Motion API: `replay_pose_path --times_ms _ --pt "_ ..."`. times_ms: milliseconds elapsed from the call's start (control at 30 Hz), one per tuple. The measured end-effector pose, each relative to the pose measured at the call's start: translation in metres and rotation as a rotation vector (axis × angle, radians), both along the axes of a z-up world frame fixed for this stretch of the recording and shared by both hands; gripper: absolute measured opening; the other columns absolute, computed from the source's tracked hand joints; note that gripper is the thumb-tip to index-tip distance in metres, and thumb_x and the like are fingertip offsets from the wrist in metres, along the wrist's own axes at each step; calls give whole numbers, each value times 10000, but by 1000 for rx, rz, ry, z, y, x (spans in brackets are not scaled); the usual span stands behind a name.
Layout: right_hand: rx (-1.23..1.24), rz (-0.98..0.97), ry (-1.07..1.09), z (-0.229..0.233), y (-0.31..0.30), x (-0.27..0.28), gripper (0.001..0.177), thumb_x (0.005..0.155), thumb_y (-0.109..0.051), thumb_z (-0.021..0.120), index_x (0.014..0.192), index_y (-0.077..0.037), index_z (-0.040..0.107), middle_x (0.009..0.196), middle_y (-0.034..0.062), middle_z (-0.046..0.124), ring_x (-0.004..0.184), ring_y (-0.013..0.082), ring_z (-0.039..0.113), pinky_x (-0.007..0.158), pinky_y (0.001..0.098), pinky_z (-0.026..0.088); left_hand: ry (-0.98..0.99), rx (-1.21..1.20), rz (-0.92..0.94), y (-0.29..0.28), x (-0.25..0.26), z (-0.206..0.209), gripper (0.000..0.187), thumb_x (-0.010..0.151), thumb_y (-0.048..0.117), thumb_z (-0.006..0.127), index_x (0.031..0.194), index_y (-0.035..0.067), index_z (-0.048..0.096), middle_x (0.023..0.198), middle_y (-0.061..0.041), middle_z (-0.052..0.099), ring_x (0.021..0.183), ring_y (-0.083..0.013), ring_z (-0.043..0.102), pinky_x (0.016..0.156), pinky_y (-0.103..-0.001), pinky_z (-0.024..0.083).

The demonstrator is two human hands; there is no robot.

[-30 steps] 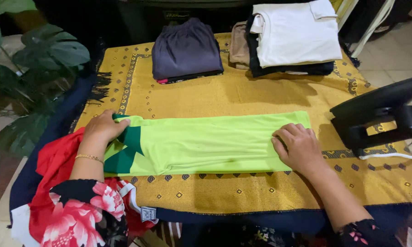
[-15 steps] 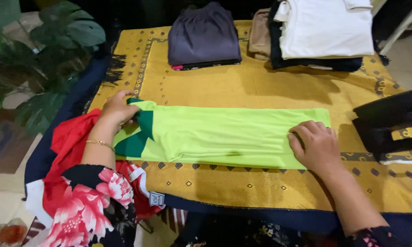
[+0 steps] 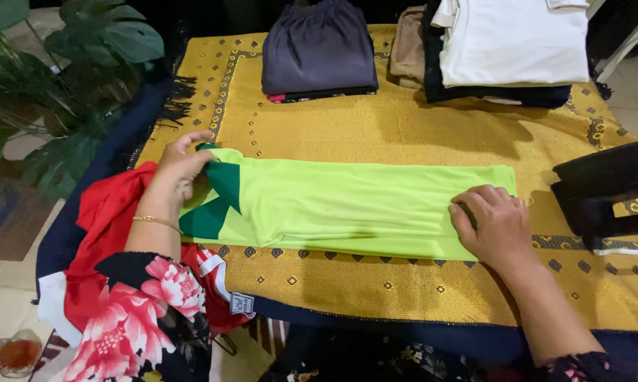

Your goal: Ironing and folding a green t-shirt and other items of clothing on a low surface.

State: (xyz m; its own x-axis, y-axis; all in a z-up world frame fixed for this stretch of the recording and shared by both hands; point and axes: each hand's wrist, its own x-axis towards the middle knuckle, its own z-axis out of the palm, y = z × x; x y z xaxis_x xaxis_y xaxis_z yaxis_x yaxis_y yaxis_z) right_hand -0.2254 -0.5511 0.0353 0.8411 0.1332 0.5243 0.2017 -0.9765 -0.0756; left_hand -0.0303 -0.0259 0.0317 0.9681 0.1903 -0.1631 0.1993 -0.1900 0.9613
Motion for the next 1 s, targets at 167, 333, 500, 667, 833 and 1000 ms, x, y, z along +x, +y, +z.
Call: replay_pose_path --times_ms 167,333,500,667,833,1000 --pt "-4 -19 17 -1 -3 1 163 918 -283 713 974 -135 752 1027 38 723 970 231 669 820 430 482 -424 28 170 28 40 -28 402 794 -59 714 1148 108 804 945 -9 689 741 -68 618 658 -234 504" --pt "-13 -57 35 0 0 1 194 917 -307 714 993 -134 756 1055 51 725 990 237 671 845 438 473 -484 459 329 39 49 -58 168 846 -2 731 953 56 848 835 -86 785 678 -99 679 652 -253 521" --pt "-25 -33 42 -2 -6 3 222 944 -351 684 1011 -151 753 1089 33 717 1074 249 659 880 434 468 -637 1104 406 49 55 -90 338 788 171 853 1062 11 736 1058 -290 640 1030 -442 570 865 -511 477" --pt "-64 -59 73 11 -3 9 368 1013 -491 596 1086 -164 749 1210 77 701 1166 257 627 987 472 447 -749 969 45 -87 -61 12 424 890 235 756 1278 116 635 1347 -154 576 1317 -346 499 1074 -536 378" --pt "-223 -146 207 9 -2 10 474 976 -548 529 1207 -184 728 1316 114 653 1242 275 582 1044 531 404 -651 1125 -318 -128 -88 4 562 864 527 668 1318 199 631 1484 -126 508 1449 -353 329 1125 -646 141" --pt "-68 -68 232 -1 -14 7 463 994 -475 543 1276 -145 704 1313 149 644 1238 312 590 1069 571 389 -354 1130 -445 -125 -89 -1 711 942 654 467 1520 240 478 1610 -69 384 1507 -285 280 1213 -594 114"
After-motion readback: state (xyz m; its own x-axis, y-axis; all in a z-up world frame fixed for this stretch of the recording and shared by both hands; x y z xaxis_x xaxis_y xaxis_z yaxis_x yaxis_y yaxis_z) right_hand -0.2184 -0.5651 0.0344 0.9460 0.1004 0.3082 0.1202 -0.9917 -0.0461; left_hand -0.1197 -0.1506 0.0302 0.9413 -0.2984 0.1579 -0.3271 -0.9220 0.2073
